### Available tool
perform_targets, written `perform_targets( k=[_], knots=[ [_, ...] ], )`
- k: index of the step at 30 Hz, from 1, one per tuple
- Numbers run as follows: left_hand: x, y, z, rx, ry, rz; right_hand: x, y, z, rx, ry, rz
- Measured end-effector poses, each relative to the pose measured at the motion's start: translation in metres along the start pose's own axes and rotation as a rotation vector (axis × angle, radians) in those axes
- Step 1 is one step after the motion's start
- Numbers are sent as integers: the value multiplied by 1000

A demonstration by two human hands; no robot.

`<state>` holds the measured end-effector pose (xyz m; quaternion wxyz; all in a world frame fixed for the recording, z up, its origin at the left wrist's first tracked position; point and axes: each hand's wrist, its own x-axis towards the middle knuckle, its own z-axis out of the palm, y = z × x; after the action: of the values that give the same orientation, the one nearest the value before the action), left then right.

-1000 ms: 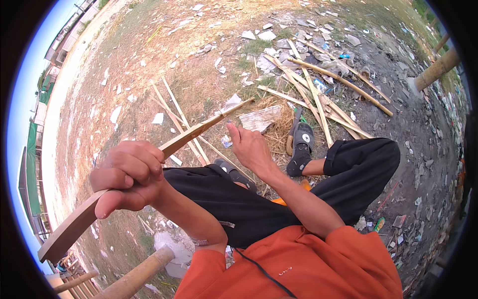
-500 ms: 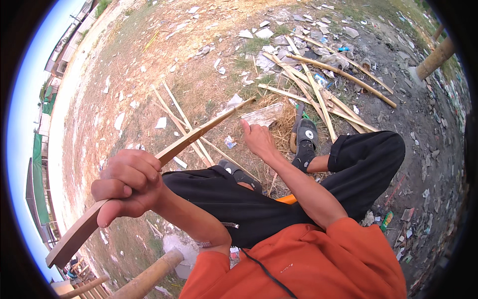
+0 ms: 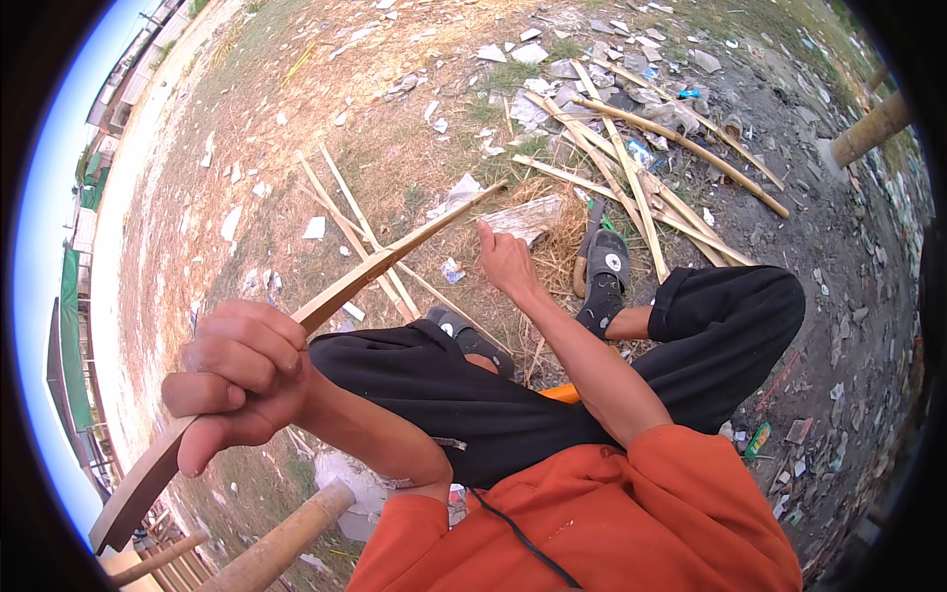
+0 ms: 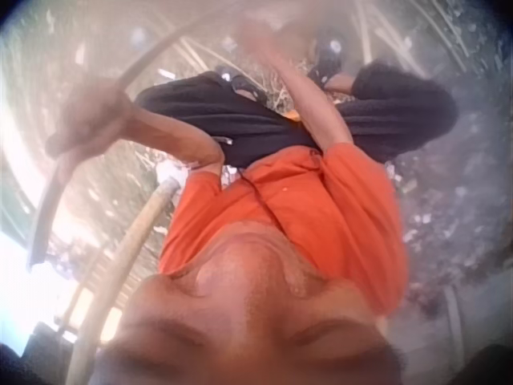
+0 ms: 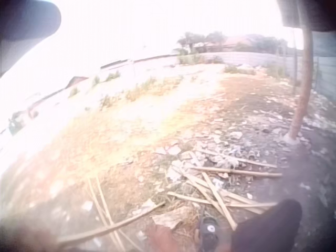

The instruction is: The person sits on a small stool outdoors and uses a blue utility knife to shave and smooth a long, thin piece of bamboo held in their left hand. They repeatedly scrape the knife along the bamboo surface to remove the outer layer and refine the shape.

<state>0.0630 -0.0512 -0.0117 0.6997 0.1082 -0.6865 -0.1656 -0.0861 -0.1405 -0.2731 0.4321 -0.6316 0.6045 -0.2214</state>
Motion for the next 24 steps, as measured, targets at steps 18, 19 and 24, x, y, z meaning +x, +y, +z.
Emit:
perform_targets(
  k=[18,19,24],
  knots=[
    [-1,4,-3,0,17,-26,-21,-68,-55,159,-137,-144],
    [-2,3,-2,-7,5,-32,-40,-84,-67,236,-233,-171],
    [5,-2,9,-59,-77,3,-99,-106,-76,262,-157,-189]
  ],
)
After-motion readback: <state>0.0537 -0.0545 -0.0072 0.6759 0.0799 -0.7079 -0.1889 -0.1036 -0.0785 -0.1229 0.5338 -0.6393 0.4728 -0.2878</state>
